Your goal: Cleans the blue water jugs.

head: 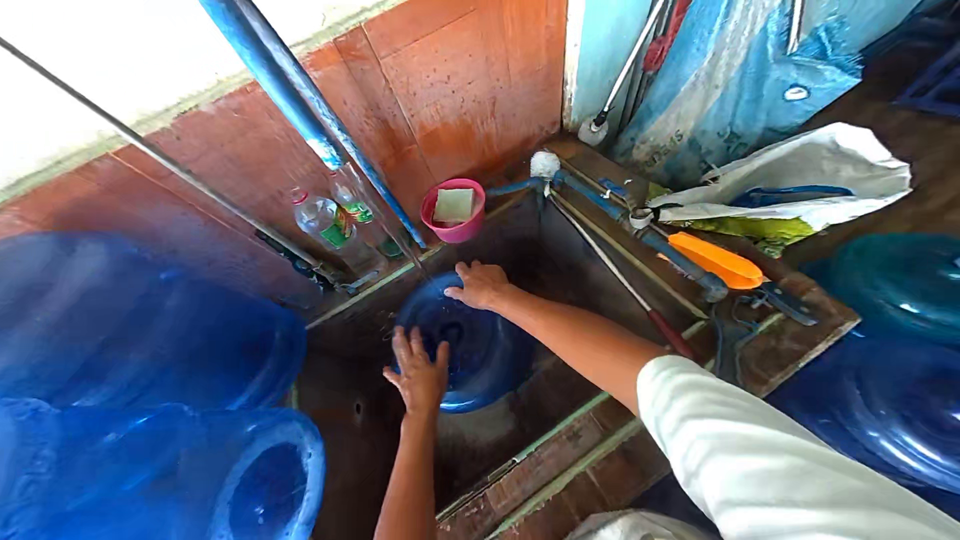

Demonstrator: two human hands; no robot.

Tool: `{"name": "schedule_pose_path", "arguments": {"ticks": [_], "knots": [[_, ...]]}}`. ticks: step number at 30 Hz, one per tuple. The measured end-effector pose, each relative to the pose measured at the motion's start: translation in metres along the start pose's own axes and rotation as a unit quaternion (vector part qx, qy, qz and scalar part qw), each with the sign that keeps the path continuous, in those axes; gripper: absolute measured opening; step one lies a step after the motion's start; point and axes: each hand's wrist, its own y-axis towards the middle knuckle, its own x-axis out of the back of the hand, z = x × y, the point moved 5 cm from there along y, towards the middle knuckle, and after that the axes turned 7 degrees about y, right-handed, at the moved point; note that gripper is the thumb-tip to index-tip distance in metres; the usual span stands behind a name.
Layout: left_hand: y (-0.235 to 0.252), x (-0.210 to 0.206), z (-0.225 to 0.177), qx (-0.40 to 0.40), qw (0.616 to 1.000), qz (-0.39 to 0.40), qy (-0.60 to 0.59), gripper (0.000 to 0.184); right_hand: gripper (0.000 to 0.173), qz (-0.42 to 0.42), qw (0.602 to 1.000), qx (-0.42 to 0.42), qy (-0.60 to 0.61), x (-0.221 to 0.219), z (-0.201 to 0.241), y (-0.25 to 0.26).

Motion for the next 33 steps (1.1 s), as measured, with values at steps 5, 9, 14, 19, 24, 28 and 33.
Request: {"name": "schedule_pose_path", "arguments": {"ticks": [5, 9, 14, 19, 24, 28, 33], "knots": [[0.077, 0.000, -0.016, 0.131, 0.991, -0.009, -0.038, 0.073, 0.068, 0.142, 0.990, -0.016, -0.006, 0.007, -0.039, -0.095], [0.107, -0.003, -0.043, 0.102, 0.992, -0.040, -0.070, 0.061, 0.054, 0.177, 0.983, -0.007, -0.049, 0.039, -0.085, -0.131], [0.068, -0.017, -0.061, 0.031, 0.998, -0.017, -0.058, 0.085, 0.036, 0.000, 0.999, -0.013, -0.046, 0.117, -0.158, -0.103], [0.000, -0.026, -0.025, -0.156, 0.985, -0.071, 0.005, 0.086, 0.033, -0.093, 0.991, 0.007, -0.095, 0.176, -0.205, -0.067], [-0.018, -0.038, 0.000, -0.003, 0.994, -0.097, 0.060, 0.087, 0.032, -0.111, 0.984, 0.030, -0.136, 0.192, -0.226, -0.038], [-0.015, -0.023, 0.035, 0.040, 0.988, -0.139, 0.059, 0.074, 0.033, -0.112, 0.983, 0.027, -0.140, 0.197, -0.224, -0.034], [0.023, -0.007, 0.062, 0.295, 0.940, -0.134, -0.106, 0.068, 0.033, -0.118, 0.984, 0.026, -0.127, 0.198, -0.224, -0.038]]}}
